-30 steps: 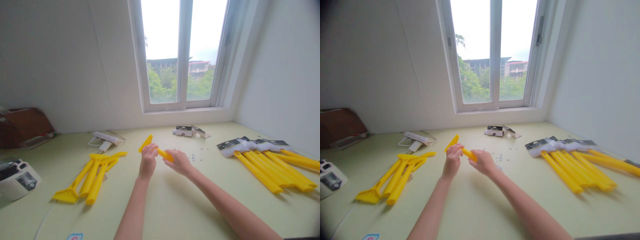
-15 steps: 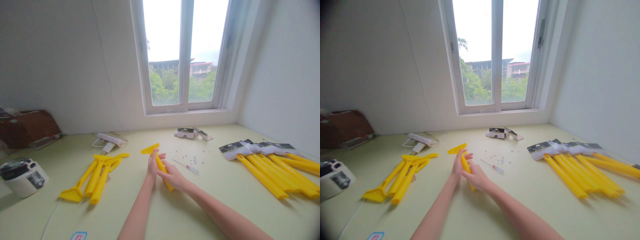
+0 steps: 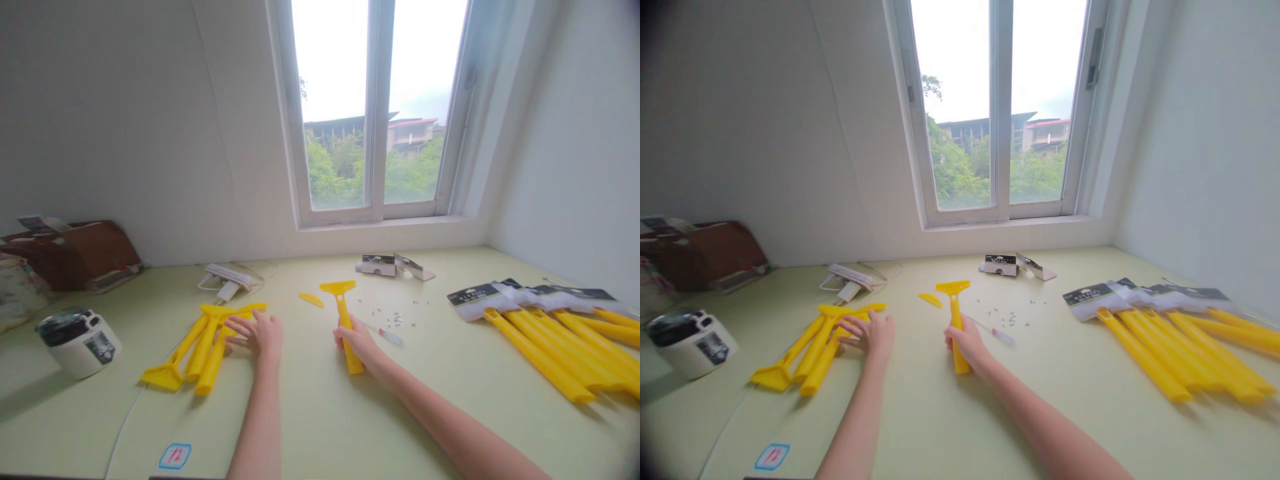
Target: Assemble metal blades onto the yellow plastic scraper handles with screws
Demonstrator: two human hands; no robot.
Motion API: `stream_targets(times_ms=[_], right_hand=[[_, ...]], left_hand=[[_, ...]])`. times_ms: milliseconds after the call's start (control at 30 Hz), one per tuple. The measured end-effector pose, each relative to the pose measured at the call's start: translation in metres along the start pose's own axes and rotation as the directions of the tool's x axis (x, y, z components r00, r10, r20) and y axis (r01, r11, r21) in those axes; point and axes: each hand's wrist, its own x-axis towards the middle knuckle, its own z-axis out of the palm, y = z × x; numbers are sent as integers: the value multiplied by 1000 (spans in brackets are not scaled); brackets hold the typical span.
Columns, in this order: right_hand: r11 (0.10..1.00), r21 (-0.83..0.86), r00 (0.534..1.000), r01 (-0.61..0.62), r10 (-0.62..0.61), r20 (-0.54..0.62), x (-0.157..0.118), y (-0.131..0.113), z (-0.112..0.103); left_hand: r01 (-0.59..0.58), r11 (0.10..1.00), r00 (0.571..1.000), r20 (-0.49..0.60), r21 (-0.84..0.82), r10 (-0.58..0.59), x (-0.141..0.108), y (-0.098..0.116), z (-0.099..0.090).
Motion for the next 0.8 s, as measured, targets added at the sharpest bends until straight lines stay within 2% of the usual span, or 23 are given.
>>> stream_targets(times_ms=[100,167,233,300,333,400,500,567,667,800], right_hand=[[999,3,999,37,-37,36,-1,-1,0],[998,-6,997,59,-59,49,-2,0,0],[998,-14,996,63,-62,60,-1,2,0],[998,-13,995,60,-59,75,0,6,0],[998,-12,995,60,-59,83,2,8,0],[998,-11,994,62,-60,94,4,11,0],[998,-5,994,57,-57,92,7,14,1],[999,11,994,49,-50,102,7,12,2],[999,0,993,40,-40,114,3,6,2],[999,-36,993,21,-17,114,-1,-3,2]], left_hand=[[-36,992,993,-108,121,49,28,-27,-15],[14,986,996,-91,163,1,50,-47,-27],[105,973,994,21,203,-112,73,-70,-38],[166,960,961,183,226,-210,92,-92,-46],[180,955,934,264,234,-240,98,-101,-49],[126,956,902,371,265,-221,103,-112,-52],[-47,952,897,433,303,-93,95,-109,-52],[-119,937,895,445,328,-42,85,-98,-50],[-256,916,891,444,309,100,71,-78,-47],[-301,899,890,433,319,144,60,-52,-43]])
